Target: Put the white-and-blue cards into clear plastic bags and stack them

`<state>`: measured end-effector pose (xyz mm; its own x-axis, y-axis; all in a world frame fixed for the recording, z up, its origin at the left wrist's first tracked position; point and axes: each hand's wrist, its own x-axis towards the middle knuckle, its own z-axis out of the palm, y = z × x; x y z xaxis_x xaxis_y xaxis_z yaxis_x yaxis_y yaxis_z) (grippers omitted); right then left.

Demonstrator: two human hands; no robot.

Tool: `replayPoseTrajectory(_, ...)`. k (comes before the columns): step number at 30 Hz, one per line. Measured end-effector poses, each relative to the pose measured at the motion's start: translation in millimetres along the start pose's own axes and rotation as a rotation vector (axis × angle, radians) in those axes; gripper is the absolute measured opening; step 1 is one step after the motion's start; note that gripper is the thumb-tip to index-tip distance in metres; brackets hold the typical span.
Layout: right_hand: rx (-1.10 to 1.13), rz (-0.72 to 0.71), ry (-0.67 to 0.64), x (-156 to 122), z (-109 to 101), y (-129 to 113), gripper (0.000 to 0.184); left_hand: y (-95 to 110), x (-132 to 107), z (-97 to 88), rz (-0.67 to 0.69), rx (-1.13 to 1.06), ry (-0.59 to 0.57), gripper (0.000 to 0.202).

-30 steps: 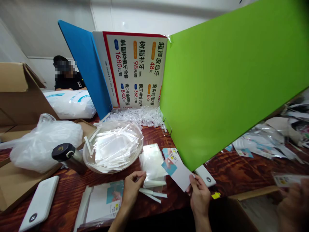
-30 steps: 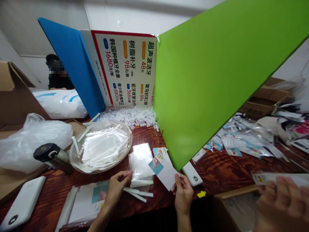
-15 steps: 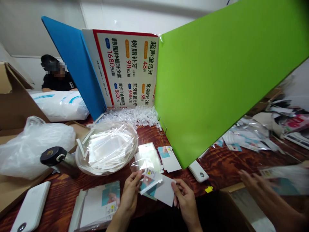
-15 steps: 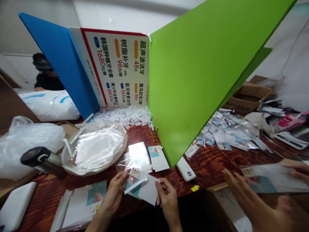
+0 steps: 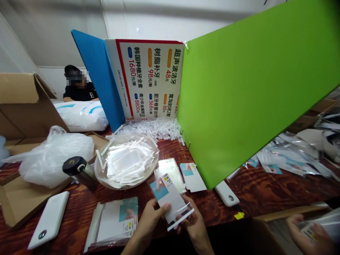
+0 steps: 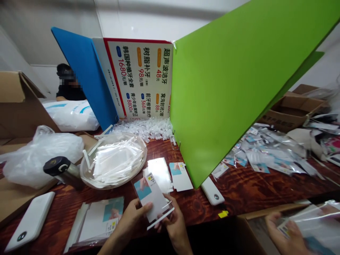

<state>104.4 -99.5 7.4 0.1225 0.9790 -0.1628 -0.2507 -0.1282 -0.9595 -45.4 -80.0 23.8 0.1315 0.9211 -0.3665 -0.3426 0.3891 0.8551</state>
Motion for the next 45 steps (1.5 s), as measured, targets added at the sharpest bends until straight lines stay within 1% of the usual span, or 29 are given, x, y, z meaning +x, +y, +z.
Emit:
replayPoseTrajectory(3, -0.005, 0.046, -0.065, -3, 1, 5, 0.068, 10, -8, -5.1, 0.016, 0.161, -0.106, 0.057)
replayPoseTrajectory(5, -0.049, 0.057, -0.147, -2, -1, 6, 0.069, 17, -18, -15.4, 0.025, 0.261, -0.135, 0.06)
replayPoseTrajectory(7, -0.13, 0.037, -0.214, 2, -7, 4, 0.064, 25, -34, -36.1, 0.012, 0.38, -0.115, 0.06)
replayPoseTrajectory(8, -0.186, 0.006, -0.215, 6, -12, 1, 0.059, 29, -43, -51.2, 0.011, 0.462, -0.08, 0.059)
replayPoseTrajectory(9, -0.253, -0.037, -0.175, 10, -19, -2, 0.055, 33, -53, -69.1, 0.022, 0.565, -0.028, 0.057)
replayPoseTrajectory(10, -0.328, -0.081, -0.093, 16, -26, -6, 0.052, 38, -63, -89.4, 0.066, 0.671, 0.037, 0.057)
replayPoseTrajectory(12, -0.489, -0.144, 0.165, 29, -43, -15, 0.054, 46, -79, -132.8, 0.123, 0.869, 0.154, 0.059)
replayPoseTrajectory(13, -0.569, -0.156, 0.303, 37, -51, -19, 0.058, 50, -86, -153.7, 0.131, 0.963, 0.171, 0.054)
replayPoseTrajectory(14, -0.65, -0.151, 0.414, 44, -58, -22, 0.061, 53, -91, -172.7, 0.136, 1.053, 0.17, 0.047)
replayPoseTrajectory(15, -0.739, -0.129, 0.491, 51, -64, -23, 0.064, 55, -94, -189.2, 0.149, 1.137, 0.153, 0.04)
replayPoseTrajectory(17, -0.912, -0.06, 0.547, 64, -71, -24, 0.065, 57, -97, -212.8, 0.196, 1.294, 0.139, 0.037)
replayPoseTrajectory(19, -1.025, 0.0, 0.539, 73, -72, -22, 0.064, 54, -93, -225.0, 0.246, 1.445, 0.157, 0.046)
replayPoseTrajectory(21, -1.068, 0.029, 0.524, 78, -69, -19, 0.06, 48, -84, -230.4, 0.286, 1.592, 0.164, 0.057)
replayPoseTrajectory(23, -1.095, 0.046, 0.524, 81, -67, -17, 0.056, 38, -73, -234.2, 0.378, 1.703, 0.157, 0.066)
replayPoseTrajectory(25, -1.125, 0.057, 0.535, 82, -65, -15, 0.051, 26, -64, -239.6, 0.526, 1.775, 0.178, 0.068)
replayPoseTrajectory(28, -1.153, 0.031, 0.566, 82, -64, -14, 0.046, 12, -57, -247.0, 0.786, 1.815, 0.284, 0.057)
replayPoseTrajectory(30, -1.162, -0.008, 0.593, 81, -64, -12, 0.042, 9, -56, -242.5, 0.904, 1.796, 0.32, 0.05)
replayPoseTrajectory(31, -1.166, -0.028, 0.608, 81, -64, -10, 0.04, 9, -55, -234.5, 0.937, 1.762, 0.333, 0.046)
replayPoseTrajectory(32, -1.169, -0.05, 0.622, 81, -63, -8, 0.039, 10, -54, -221.6, 0.954, 1.706, 0.353, 0.042)
replayPoseTrajectory(33, -1.17, -0.079, 0.639, 80, -63, -6, 0.038, 10, -52, -203.7, 0.957, 1.63, 0.389, 0.038)
replayPoseTrajectory(35, -1.166, -0.15, 0.68, 79, -61, -3, 0.041, 10, -42, -155.1, 0.907, 1.42, 0.487, 0.027)
replayPoseTrajectory(36, -1.158, -0.188, 0.703, 79, -60, -2, 0.045, 8, -34, -127.1, 0.838, 1.325, 0.497, 0.024)
replayPoseTrajectory(37, -1.146, -0.223, 0.725, 79, -60, -2, 0.049, 6, -25, -99.2, 0.741, 1.242, 0.489, 0.023)
replayPoseTrajectory(39, -1.125, -0.275, 0.757, 78, -60, -3, 0.057, -1, -2, -50.9, 0.536, 1.087, 0.455, 0.042)
replayPoseTrajectory(40, -1.103, -0.291, 0.765, 77, -61, -5, 0.06, -4, 9, -33.2, 0.455, 0.968, 0.407, 0.046)
replayPoseTrajectory(41, -1.05, -0.302, 0.767, 76, -62, -7, 0.061, -8, 19, -20.7, 0.401, 0.868, 0.377, 0.048)
replayPoseTrajectory(42, -0.958, -0.302, 0.753, 75, -64, -9, 0.06, -11, 27, -13.2, 0.366, 0.787, 0.355, 0.047)
replayPoseTrajectory(43, -0.829, -0.297, 0.721, 73, -67, -10, 0.058, -13, 34, -10.1, 0.344, 0.722, 0.346, 0.044)
replayPoseTrajectory(45, -0.514, -0.281, 0.617, 66, -74, -13, 0.052, -14, 42, -13.6, 0.322, 0.634, 0.354, 0.036)
